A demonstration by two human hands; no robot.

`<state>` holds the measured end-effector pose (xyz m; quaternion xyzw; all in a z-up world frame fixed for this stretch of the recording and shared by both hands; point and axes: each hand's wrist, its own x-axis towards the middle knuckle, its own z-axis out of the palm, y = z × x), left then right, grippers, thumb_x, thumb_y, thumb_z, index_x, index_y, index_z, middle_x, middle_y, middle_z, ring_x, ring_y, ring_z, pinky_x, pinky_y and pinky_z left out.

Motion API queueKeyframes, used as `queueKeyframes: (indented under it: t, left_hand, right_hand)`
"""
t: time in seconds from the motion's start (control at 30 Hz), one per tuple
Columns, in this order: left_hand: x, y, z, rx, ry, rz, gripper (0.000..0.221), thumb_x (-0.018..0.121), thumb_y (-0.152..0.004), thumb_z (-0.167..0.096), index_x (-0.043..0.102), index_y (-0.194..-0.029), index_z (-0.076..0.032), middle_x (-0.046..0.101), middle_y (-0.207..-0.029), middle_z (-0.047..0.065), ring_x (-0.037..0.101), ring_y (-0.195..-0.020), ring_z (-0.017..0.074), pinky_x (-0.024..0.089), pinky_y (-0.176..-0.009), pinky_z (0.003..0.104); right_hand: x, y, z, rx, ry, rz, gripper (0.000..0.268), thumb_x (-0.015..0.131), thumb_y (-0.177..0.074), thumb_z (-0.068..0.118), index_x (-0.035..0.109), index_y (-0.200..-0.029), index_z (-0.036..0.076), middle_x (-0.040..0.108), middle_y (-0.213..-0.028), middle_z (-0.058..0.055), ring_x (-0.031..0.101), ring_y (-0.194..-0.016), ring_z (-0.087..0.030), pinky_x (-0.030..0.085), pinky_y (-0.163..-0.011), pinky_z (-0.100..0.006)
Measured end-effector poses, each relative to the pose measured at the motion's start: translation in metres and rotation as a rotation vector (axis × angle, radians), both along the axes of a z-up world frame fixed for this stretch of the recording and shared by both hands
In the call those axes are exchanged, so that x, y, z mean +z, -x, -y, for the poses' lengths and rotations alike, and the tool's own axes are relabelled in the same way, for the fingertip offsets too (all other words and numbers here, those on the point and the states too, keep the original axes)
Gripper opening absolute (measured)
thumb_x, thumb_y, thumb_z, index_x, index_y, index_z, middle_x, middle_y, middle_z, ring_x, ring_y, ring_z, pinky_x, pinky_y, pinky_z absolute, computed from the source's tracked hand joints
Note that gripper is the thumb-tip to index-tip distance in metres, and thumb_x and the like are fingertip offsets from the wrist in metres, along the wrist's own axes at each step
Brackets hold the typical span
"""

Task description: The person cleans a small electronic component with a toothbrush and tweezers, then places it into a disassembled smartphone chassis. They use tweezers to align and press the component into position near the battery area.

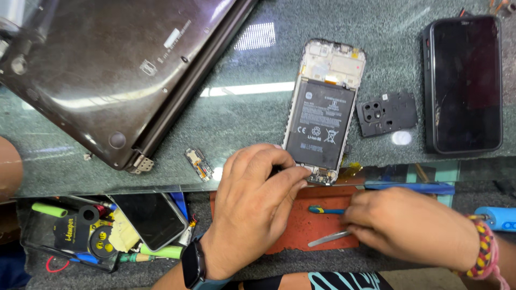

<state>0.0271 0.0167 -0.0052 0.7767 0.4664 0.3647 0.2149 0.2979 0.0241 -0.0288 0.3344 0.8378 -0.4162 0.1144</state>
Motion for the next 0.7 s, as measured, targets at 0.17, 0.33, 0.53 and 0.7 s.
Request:
queueKeyframes:
  t: [0.17, 0.33, 0.53, 0.7]
  left_hand:
    - [-0.002, 0.000, 0.002, 0.010, -0.001, -0.010, 0.026, 0.077, -0.090, -0.009, 0.072, -0.115, -0.009, 0.061, -0.112, 0.006, 0.060, -0.116, 0.0286, 0.046, -0.099, 0.045]
    - [-0.002, -0.001, 0.000, 0.004, -0.026, -0.017, 0.024, 0.076, -0.091, -0.010, 0.073, -0.114, -0.011, 0.061, -0.113, 0.007, 0.060, -0.115, 0.0286, 0.046, -0.099, 0.045]
    - [-0.001, -0.001, 0.001, 0.017, -0.002, -0.026, 0.022, 0.076, -0.090, -0.010, 0.073, -0.112, -0.011, 0.061, -0.111, 0.005, 0.060, -0.115, 0.0280, 0.046, -0.098, 0.044]
    - [-0.001, -0.001, 0.001, 0.009, 0.008, -0.013, 0.021, 0.075, -0.091, -0.010, 0.073, -0.112, -0.010, 0.061, -0.111, 0.005, 0.060, -0.116, 0.0273, 0.045, -0.099, 0.044]
  right_hand:
    - [-0.007, -0.003, 0.008, 0.092, 0.055, 0.156, 0.016, 0.070, -0.086, 0.028, 0.074, -0.095, 0.015, 0.070, -0.088, -0.004, 0.070, -0.084, -0.030, 0.054, -0.074, -0.044]
    - [-0.004, 0.020, 0.016, 0.142, -0.014, 0.226, 0.016, 0.067, -0.089, 0.029, 0.069, -0.091, 0.013, 0.066, -0.092, -0.006, 0.069, -0.082, -0.030, 0.055, -0.071, -0.044]
    - [0.014, 0.005, -0.001, 0.110, 0.225, -0.043, 0.016, 0.074, -0.086, 0.023, 0.063, -0.088, 0.012, 0.065, -0.094, -0.005, 0.071, -0.083, -0.023, 0.057, -0.073, -0.036]
    - [0.017, -0.027, -0.003, -0.383, 0.321, -0.894, 0.021, 0.072, -0.082, -0.002, 0.057, -0.095, 0.005, 0.069, -0.103, -0.014, 0.073, -0.086, -0.020, 0.066, -0.078, -0.037]
